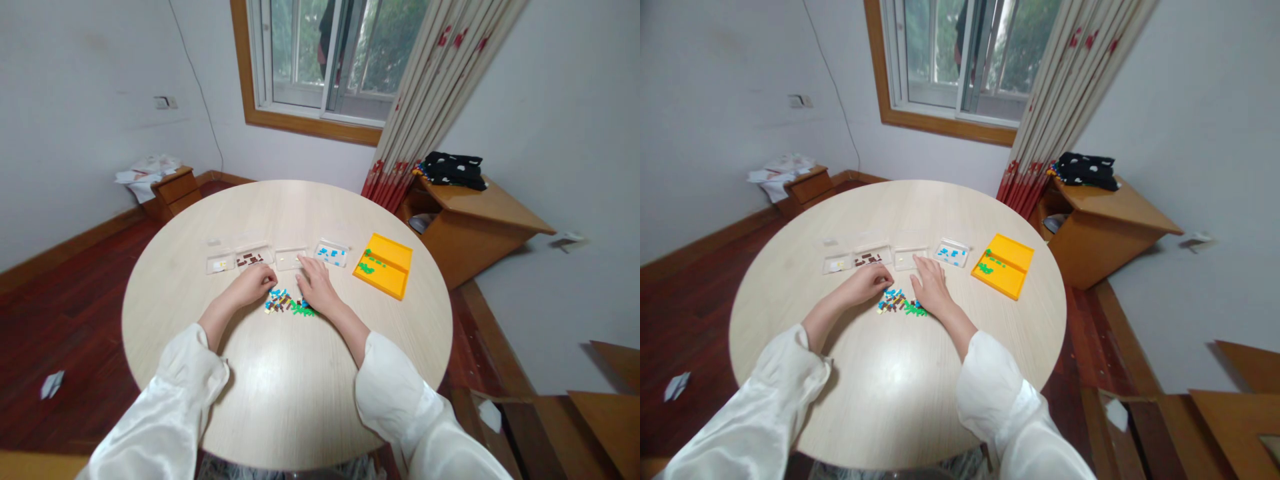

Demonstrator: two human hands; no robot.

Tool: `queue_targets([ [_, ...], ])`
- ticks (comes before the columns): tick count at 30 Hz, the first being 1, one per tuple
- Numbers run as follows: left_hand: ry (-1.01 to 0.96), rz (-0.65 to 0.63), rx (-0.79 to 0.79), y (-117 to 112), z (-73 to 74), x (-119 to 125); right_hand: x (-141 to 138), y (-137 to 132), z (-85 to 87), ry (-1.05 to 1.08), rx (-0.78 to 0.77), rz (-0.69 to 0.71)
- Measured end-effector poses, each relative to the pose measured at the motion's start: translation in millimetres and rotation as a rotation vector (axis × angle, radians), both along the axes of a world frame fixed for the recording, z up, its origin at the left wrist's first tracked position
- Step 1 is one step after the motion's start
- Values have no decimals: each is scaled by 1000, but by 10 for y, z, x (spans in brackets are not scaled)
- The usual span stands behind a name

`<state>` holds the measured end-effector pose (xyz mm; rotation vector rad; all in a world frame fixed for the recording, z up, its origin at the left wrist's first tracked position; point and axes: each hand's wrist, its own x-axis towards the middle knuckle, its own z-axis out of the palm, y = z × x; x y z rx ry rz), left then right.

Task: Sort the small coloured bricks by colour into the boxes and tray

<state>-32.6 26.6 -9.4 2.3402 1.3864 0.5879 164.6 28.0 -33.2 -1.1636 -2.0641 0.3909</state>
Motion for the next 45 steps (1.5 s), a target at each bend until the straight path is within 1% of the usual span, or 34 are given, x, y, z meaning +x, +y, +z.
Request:
queue_targets([
  [5,-184,107,-22,-39,20,86,-8,-18,50,45,22,92],
  [9,-284,86,-40,-55,22,154,-24,-55,110,63,50,141],
  [13,-353,64,-67,-55,13,180,-29,-89,165,75,82,149],
  [18,-411,94,-85,-63,30,187,-29,-102,188,104,71,150],
  [22,-430,123,-89,-78,70,192,-47,-118,201,176,14,172],
  [25,-429,144,-59,-79,76,190,-60,-134,202,211,-28,211],
  [31,-408,159,7,-66,50,175,-71,-122,160,229,-24,276],
  [35,-408,157,6,-59,40,167,-75,-106,144,198,-38,273],
  [40,-410,160,24,-59,38,165,-81,-111,156,198,-4,280],
  [42,-411,182,38,-61,43,163,-76,-110,161,182,8,271],
  [45,-422,248,64,-54,43,154,-58,-89,138,139,24,200],
])
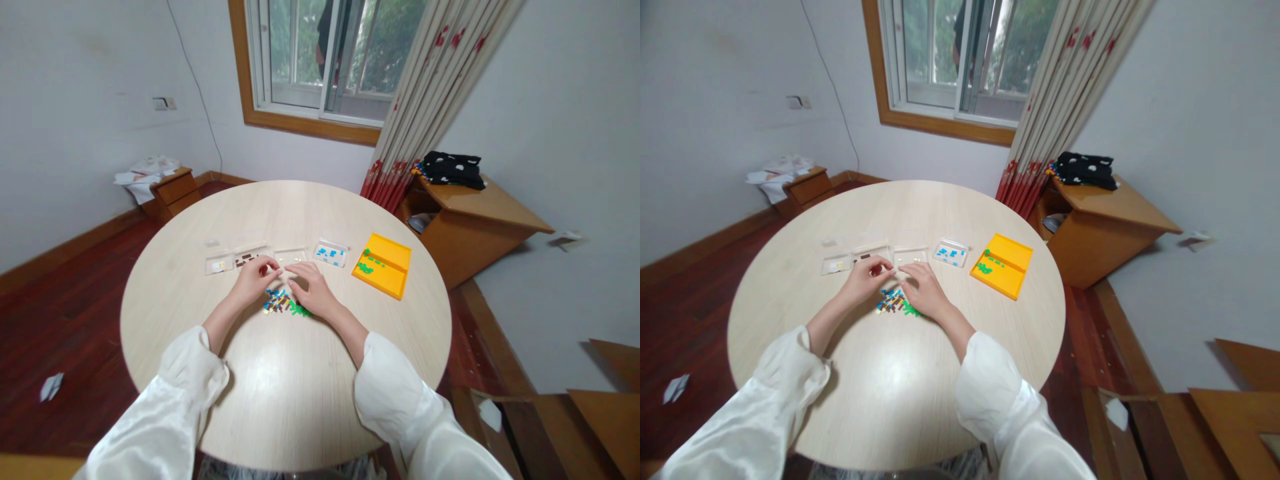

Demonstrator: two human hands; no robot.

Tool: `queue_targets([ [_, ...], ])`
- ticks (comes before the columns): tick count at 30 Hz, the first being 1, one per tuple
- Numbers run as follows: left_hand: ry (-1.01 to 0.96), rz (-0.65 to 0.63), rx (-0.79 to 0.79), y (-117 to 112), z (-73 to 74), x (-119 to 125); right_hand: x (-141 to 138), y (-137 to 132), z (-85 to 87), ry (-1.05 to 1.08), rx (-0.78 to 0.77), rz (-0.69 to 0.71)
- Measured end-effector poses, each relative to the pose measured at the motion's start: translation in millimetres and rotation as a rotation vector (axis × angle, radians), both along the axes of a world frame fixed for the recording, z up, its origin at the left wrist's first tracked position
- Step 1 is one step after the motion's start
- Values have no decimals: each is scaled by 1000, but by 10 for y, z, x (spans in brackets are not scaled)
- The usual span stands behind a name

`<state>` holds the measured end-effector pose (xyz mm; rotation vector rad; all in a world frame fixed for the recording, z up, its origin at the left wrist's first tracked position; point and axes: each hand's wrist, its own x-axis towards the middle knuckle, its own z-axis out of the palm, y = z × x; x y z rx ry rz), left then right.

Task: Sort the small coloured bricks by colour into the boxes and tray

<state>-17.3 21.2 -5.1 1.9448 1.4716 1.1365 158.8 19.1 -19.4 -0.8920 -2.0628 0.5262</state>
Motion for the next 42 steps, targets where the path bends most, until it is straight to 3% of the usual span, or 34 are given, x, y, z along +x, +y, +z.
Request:
queue_targets([
  [8,-58,72,-8,50,-67,-45,29,37,-98,-235,-77,-164],
  [17,-14,89,-17,73,-89,-80,37,45,-105,-207,-39,-180],
  [25,143,-86,-80,83,-77,-127,15,7,-22,-205,-37,59],
  [31,268,-246,-97,76,-74,-158,18,-28,-21,-265,25,128],
  [36,291,-269,-103,48,-28,-149,32,-20,-61,-328,33,104],
  [42,262,-319,-158,32,-51,-152,33,31,-114,-386,-12,-50],
])
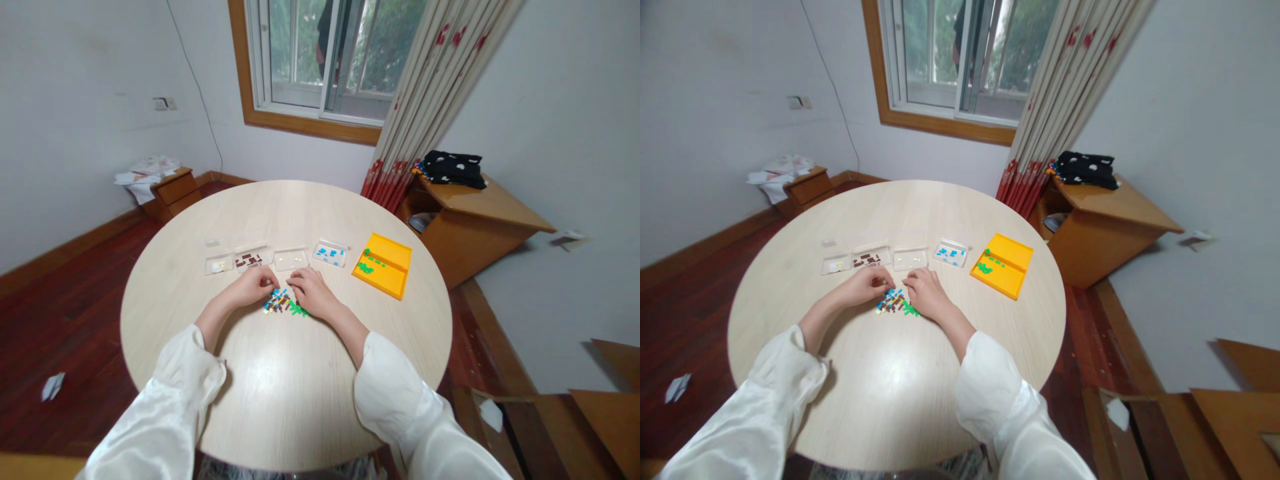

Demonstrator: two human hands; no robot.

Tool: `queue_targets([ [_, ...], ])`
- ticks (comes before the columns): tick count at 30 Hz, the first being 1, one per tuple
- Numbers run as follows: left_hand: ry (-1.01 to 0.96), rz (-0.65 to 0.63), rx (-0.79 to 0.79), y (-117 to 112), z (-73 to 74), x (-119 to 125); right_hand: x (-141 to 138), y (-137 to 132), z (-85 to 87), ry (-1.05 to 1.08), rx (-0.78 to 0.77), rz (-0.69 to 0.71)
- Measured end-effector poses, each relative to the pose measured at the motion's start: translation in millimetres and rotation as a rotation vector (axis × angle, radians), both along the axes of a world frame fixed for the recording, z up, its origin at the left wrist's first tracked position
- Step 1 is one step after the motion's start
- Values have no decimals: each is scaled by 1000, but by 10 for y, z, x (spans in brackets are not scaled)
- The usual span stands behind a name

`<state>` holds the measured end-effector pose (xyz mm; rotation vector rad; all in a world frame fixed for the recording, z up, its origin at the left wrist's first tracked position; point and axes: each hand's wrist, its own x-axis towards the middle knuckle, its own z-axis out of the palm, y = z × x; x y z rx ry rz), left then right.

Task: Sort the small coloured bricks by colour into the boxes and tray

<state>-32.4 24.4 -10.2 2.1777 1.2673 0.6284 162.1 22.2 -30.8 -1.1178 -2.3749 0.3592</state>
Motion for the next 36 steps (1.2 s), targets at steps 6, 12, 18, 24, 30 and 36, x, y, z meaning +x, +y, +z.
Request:
queue_targets([
  [6,7,-12,-19,16,-62,-1,31,42,14,-68,15,-113],
  [12,23,3,-28,12,-42,10,43,48,58,-71,-3,-153],
  [18,56,47,-4,-19,26,23,21,46,54,296,-45,-163],
  [24,59,54,10,-21,38,26,20,45,72,484,52,-101],
  [30,65,51,40,-7,33,18,19,57,58,528,156,-51],
  [36,59,56,42,-10,43,26,16,54,50,528,164,-56],
])
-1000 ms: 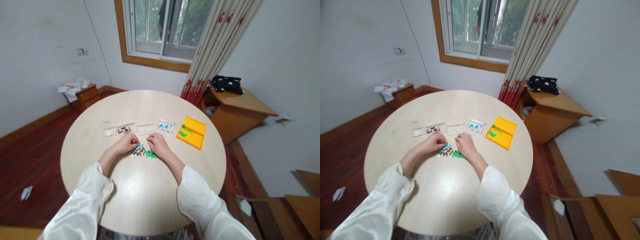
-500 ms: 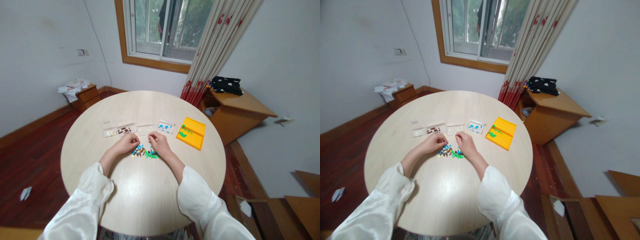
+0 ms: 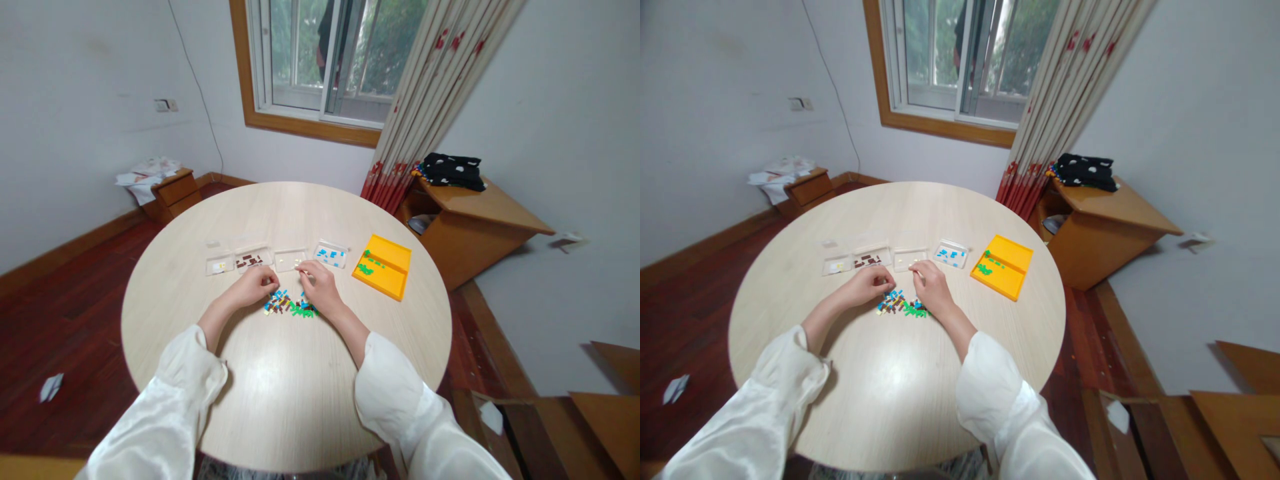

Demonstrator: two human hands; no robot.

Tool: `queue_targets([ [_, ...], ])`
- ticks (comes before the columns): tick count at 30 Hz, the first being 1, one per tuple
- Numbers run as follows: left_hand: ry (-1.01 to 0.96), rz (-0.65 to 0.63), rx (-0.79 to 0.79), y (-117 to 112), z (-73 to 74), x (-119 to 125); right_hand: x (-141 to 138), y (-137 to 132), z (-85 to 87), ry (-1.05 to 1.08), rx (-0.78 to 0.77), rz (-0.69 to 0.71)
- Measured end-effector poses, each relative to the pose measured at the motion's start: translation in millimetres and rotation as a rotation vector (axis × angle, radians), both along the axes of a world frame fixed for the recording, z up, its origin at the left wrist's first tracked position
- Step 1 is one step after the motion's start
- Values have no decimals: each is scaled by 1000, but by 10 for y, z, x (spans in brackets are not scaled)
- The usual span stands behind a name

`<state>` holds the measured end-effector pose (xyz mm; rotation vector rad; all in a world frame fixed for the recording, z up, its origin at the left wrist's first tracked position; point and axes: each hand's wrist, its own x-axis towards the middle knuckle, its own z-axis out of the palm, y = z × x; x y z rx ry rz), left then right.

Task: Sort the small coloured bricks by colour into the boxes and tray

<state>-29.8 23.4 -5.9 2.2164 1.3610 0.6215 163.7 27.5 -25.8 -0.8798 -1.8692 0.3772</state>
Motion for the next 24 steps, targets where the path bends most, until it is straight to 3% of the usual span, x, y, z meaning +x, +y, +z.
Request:
queue_targets([
  [10,-17,10,11,-14,42,9,-19,-30,16,-489,-207,6],
  [17,-45,101,7,24,-12,-25,-5,-41,23,-452,-175,-19],
  [24,-21,221,30,46,-17,-47,-16,-84,98,-382,-112,149],
])
